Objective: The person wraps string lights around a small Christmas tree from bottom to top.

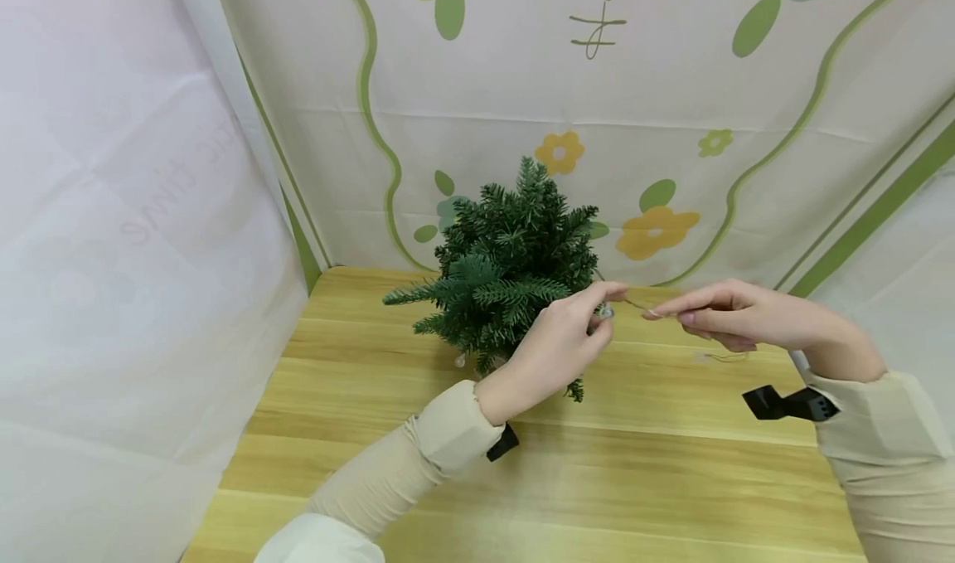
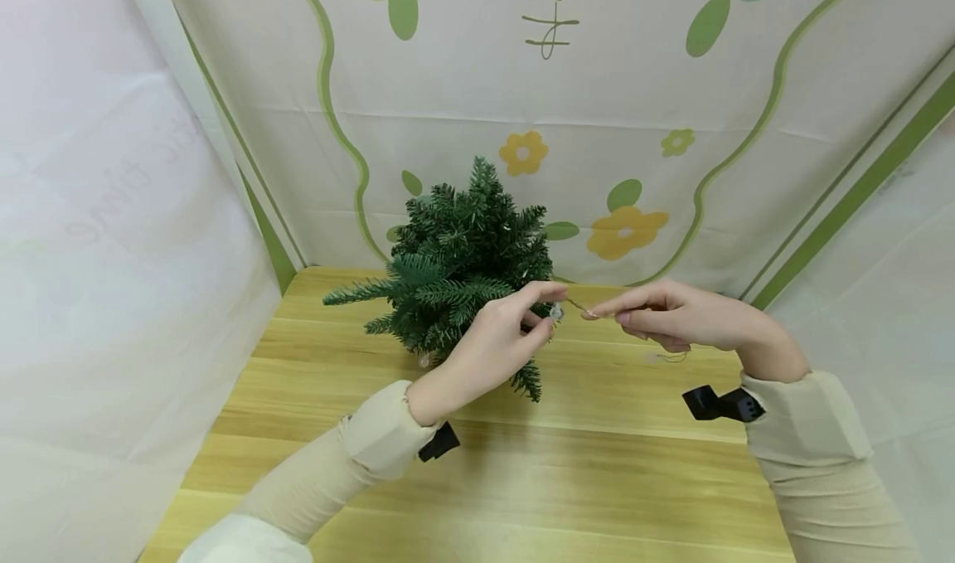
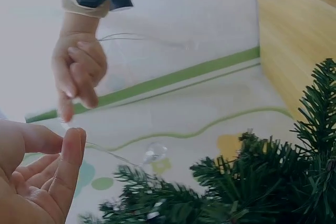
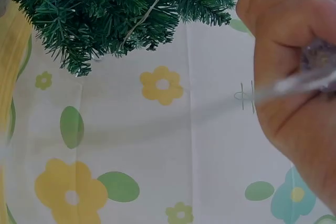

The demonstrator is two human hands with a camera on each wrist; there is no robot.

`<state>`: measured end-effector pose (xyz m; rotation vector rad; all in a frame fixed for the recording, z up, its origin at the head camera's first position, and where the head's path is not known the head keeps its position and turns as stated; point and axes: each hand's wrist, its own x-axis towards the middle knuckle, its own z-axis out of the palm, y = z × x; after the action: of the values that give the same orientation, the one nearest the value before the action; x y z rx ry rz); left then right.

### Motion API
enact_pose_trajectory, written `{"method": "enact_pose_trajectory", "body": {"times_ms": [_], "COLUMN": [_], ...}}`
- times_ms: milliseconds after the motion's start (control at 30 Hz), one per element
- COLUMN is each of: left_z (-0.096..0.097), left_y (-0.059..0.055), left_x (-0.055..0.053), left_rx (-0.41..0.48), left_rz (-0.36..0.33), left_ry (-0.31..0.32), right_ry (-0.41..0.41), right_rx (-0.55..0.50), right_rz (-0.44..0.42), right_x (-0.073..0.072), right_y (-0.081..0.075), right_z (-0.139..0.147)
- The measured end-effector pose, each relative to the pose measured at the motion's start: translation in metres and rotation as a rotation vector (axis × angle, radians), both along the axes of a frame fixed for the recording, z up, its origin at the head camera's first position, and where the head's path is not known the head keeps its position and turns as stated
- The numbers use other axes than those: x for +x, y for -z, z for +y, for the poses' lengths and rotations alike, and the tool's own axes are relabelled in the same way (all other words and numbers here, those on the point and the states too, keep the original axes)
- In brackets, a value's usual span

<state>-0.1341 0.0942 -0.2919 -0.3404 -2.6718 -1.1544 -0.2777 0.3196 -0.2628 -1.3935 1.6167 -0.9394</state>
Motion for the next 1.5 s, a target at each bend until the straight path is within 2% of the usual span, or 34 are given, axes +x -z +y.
{"method": "enact_pose_trajectory", "body": {"times_ms": [167,233,333,500,633,800,933,1067,1133,1200,1300,1333,1433,1500], "left_z": [0.005,0.006,0.007,0.007,0.008,0.01,0.01,0.01,0.01,0.01,0.01,0.01,0.009,0.007], "left_y": [0.005,0.007,0.012,0.019,0.02,0.021,0.022,0.023,0.024,0.024,0.025,0.025,0.024,0.024], "left_x": [-0.012,-0.016,-0.019,-0.017,-0.013,-0.009,-0.008,-0.007,-0.006,-0.005,-0.005,-0.005,-0.006,-0.006], "left_rx": [-0.127,-0.186,-0.228,-0.294,-0.359,-0.376,-0.358,-0.324,-0.297,-0.283,-0.247,-0.234,-0.197,-0.187], "left_rz": [0.007,0.033,0.087,0.209,0.266,0.276,0.286,0.279,0.271,0.256,0.229,0.217,0.187,0.173], "left_ry": [-0.026,-0.027,-0.019,-0.027,-0.039,-0.046,-0.038,-0.031,-0.025,-0.026,-0.028,-0.028,-0.027,-0.037], "right_ry": [-0.041,-0.057,-0.063,-0.021,-0.009,-0.04,-0.119,-0.141,-0.099,-0.021,0.177,0.248,0.469,0.527], "right_rx": [-0.021,-0.025,-0.019,-0.011,-0.006,-0.042,-0.139,-0.211,-0.249,-0.289,-0.284,-0.265,-0.124,0.01], "right_rz": [-0.031,-0.057,-0.071,-0.03,-0.054,-0.093,-0.141,-0.204,-0.211,-0.181,-0.126,-0.097,0.079,0.196], "right_x": [-0.002,-0.003,-0.003,-0.006,-0.012,-0.02,-0.028,-0.032,-0.031,-0.03,-0.026,-0.025,-0.019,-0.018], "right_y": [0.001,0.002,0.003,0.002,0.003,0.006,0.01,0.012,0.01,0.006,-0.006,-0.011,-0.025,-0.032], "right_z": [-0.001,-0.002,-0.002,0.007,0.017,0.028,0.035,0.039,0.039,0.038,0.035,0.034,0.028,0.027]}}
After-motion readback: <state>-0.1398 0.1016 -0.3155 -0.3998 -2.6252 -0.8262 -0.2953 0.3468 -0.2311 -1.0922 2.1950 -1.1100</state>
